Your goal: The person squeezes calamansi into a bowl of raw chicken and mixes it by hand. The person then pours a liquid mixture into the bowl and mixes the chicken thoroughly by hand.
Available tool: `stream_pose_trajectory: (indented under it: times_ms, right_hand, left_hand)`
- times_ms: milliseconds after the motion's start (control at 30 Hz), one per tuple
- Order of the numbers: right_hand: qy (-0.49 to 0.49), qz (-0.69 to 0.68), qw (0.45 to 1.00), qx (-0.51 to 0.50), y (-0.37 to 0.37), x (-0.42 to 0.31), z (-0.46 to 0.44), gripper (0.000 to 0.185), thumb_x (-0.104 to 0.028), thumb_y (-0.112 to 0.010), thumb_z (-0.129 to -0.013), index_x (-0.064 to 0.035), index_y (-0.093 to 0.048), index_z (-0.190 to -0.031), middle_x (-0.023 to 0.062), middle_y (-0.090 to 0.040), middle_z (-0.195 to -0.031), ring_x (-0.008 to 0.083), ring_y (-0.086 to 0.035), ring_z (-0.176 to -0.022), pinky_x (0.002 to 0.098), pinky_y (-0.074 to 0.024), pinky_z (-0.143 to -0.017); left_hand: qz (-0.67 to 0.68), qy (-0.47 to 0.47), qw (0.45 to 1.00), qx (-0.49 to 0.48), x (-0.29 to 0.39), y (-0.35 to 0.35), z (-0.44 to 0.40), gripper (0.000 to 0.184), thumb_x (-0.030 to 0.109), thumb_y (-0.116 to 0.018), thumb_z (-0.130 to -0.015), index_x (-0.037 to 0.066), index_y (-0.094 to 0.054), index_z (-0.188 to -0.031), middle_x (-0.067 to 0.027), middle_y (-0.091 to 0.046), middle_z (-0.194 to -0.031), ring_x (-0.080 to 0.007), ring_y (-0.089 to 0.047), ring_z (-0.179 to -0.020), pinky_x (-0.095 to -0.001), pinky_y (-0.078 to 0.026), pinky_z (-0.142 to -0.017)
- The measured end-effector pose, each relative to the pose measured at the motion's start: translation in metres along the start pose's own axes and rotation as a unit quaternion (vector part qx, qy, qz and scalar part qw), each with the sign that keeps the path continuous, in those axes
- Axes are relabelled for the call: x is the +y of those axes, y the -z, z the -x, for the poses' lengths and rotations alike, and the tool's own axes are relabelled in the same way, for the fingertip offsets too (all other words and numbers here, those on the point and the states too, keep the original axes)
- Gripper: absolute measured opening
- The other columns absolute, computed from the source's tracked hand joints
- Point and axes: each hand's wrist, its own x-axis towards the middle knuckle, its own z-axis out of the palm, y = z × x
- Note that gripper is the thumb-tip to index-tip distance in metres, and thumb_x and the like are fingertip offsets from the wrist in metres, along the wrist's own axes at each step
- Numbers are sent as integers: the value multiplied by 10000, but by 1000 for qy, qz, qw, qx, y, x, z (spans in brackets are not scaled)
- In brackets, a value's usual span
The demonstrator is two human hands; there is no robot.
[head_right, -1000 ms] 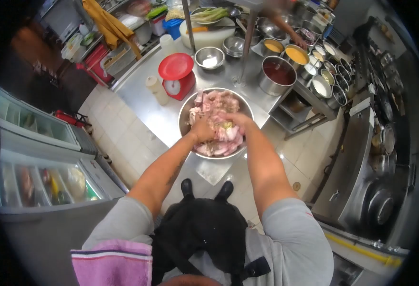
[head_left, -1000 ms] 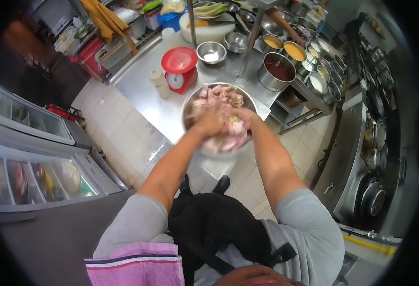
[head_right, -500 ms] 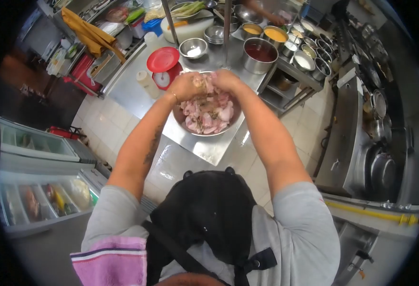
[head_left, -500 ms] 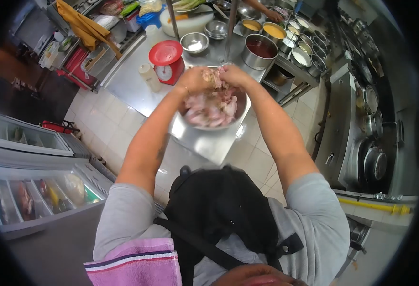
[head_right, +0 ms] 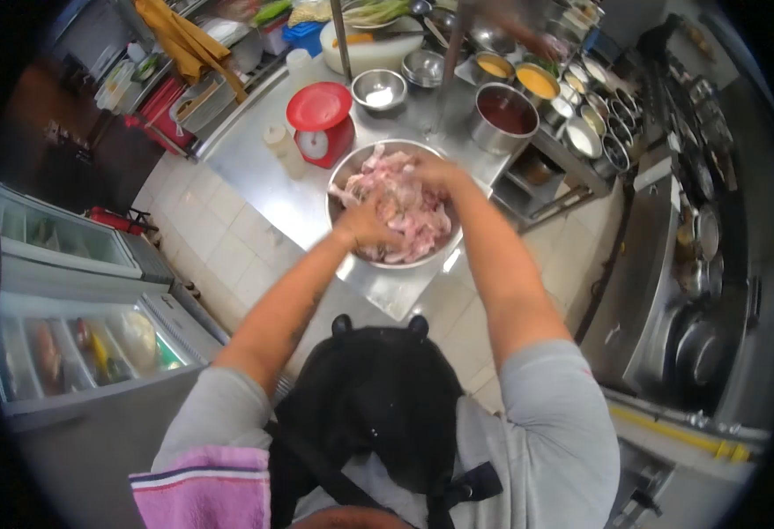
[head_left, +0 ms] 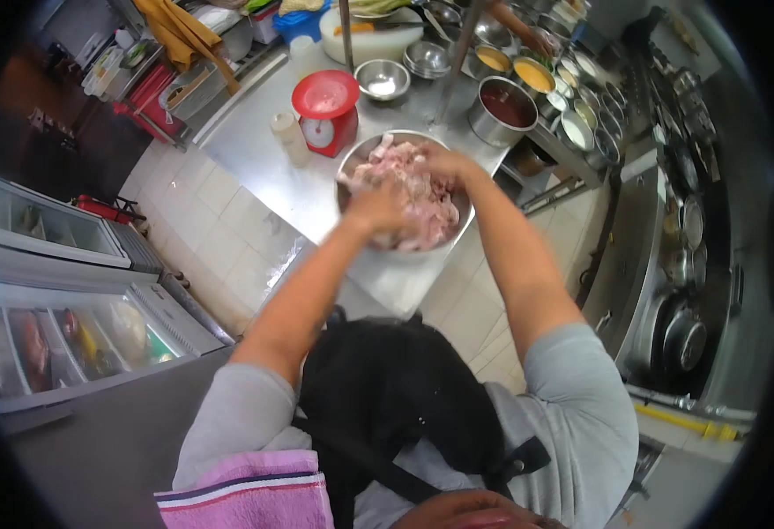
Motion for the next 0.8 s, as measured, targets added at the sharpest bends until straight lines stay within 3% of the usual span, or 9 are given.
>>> stream_pose_trajectory:
  times_ms: [100,200,367,433,467,500,533,600,800]
  right_hand:
    - [-113,-94,985,89,-35,39,-14,742,-350,-868,-844,-45,-598,-1464,129,-692,-1322,264,-675,-1135,415,-564,-934]
    - [-247,-243,937,46,-28,21,-5,622,-263,-845,-875,-44,-633,-1418,144,-704,-1286,236,-657,-1177,400,-558,-944]
    - [-58,-277,954,100,-43,49,-6,598,-170,-819,-879,-34,-625,-1428,139,-706,-1284,236,-674,-1135,381,-554,-948]
    - [-59,-166,970,166,-47,0,30,594,-132,-798,-868,-36,-639,-1432,113,-716,-1294,219,-678,-1111,358,-550,-941]
    - [-17,-110,978,176,-43,-27,48,537,-123,-774,-861,-31,-691,-1383,101,-749,-1230,190,-690,-1058,327,-549,-918]
    - [11,-80,979,185,-36,-34,49,487,-217,-879,-767,-14,-753,-1191,85,-765,-1025,178,-687,-904,345,-560,-815]
    - [57,-89,974,198,-34,-33,43,429,-235,-852,-803,-15,-765,-1161,79,-777,-984,168,-682,-841,325,-555,-794]
    - [0,96,968,234,-17,-25,18,345,-288,-714,-904,-127,-797,-1197,151,-801,-1081,286,-756,-959,404,-562,-876]
    - [-25,161,949,269,-26,-137,71,388,-385,-684,-927,-119,-765,-1198,184,-779,-1114,374,-739,-1056,443,-565,-912]
  left_hand:
    - [-12,58,997,48,11,-18,-3,1422,461,-987,-518,115,-250,-1684,-357,-534,-1479,-465,-542,-1384,-455,-446,-1168]
    - [41,80,993,74,8,-31,-19,1203,319,-966,-591,190,-378,-1633,-338,-577,-1386,-464,-562,-1319,-462,-467,-1146]
    - [-6,-16,990,143,-31,-43,-50,777,231,-887,-667,148,-659,-1404,-315,-646,-1289,-452,-625,-1222,-447,-489,-1101]
    - [53,-87,988,116,-44,-40,-61,681,204,-868,-678,126,-705,-1334,-276,-719,-1158,-432,-683,-1115,-457,-519,-1041]
    - [30,-105,984,144,-38,-32,-57,573,190,-854,-694,112,-742,-1251,-247,-752,-1076,-429,-715,-1034,-471,-544,-964]
    - [22,-96,982,160,-29,-22,-52,546,186,-851,-696,108,-745,-1225,-247,-752,-1095,-428,-717,-1043,-465,-552,-948]
    - [14,-88,980,176,-19,-11,-44,518,183,-848,-698,103,-747,-1200,-247,-751,-1114,-427,-719,-1051,-459,-560,-933]
    - [72,-38,987,141,10,27,-22,485,191,-855,-698,93,-740,-1159,-235,-753,-1147,-413,-721,-1067,-439,-564,-937]
    - [76,-146,972,165,34,93,-19,614,197,-900,-697,61,-679,-1253,-184,-771,-1112,-313,-745,-1036,-382,-573,-926]
